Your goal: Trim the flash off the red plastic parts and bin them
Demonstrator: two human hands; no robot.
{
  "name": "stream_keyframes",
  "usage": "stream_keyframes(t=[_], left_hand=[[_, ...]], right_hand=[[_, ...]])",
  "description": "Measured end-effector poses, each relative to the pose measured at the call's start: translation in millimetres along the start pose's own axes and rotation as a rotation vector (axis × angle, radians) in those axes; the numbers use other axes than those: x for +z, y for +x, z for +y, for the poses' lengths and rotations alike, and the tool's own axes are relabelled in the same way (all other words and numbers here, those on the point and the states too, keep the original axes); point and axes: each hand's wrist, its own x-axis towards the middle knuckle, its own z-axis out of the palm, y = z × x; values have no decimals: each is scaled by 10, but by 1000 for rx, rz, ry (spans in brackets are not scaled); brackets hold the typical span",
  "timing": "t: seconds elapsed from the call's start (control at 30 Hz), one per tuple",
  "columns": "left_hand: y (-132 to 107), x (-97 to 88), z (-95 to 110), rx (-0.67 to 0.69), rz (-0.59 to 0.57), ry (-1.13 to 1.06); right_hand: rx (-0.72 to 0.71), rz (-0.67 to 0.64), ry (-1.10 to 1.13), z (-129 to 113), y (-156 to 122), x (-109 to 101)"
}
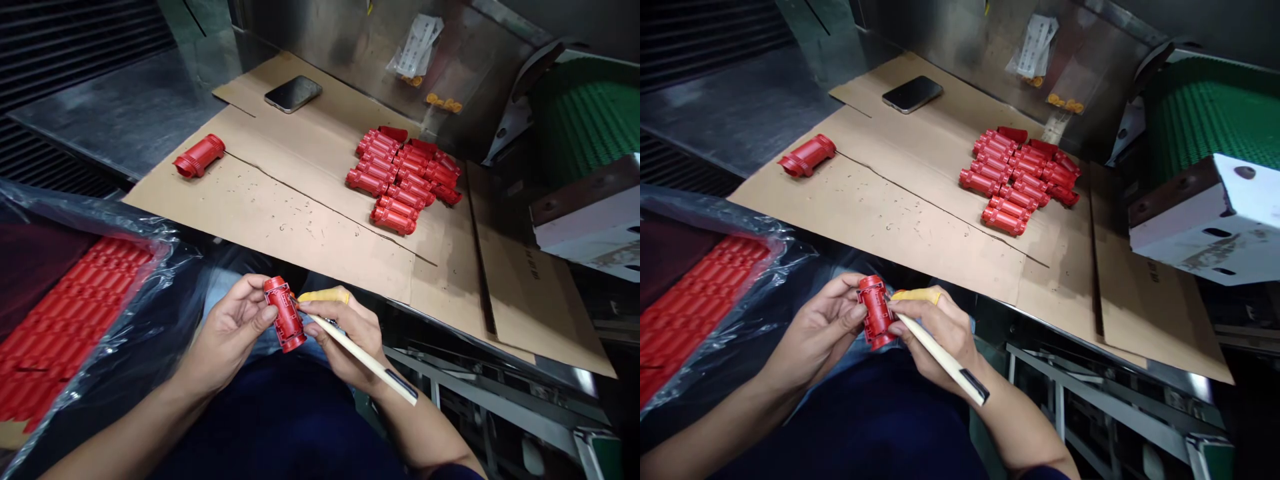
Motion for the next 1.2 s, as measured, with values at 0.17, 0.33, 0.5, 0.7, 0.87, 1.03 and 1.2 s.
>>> stream_keyframes(t=[0.17,0.33,0.5,0.7,0.87,1.03,1.2], left_hand=[[-10,-15,5,-60,-9,-55],[-12,-32,11,-83,-15,-59],[-9,-28,22,-78,-37,-44],[-1,-19,29,-81,-23,-49],[0,-33,25,-77,-49,-47],[-6,-46,17,-72,-63,-37],[-8,-87,-28,-66,-105,13]], right_hand=[[132,69,154,37,33,-7],[307,78,285,53,18,-1],[315,85,263,30,33,3],[269,84,194,26,53,-7],[276,69,178,33,56,-20],[381,36,241,48,83,-51],[465,-29,255,66,111,-109]])
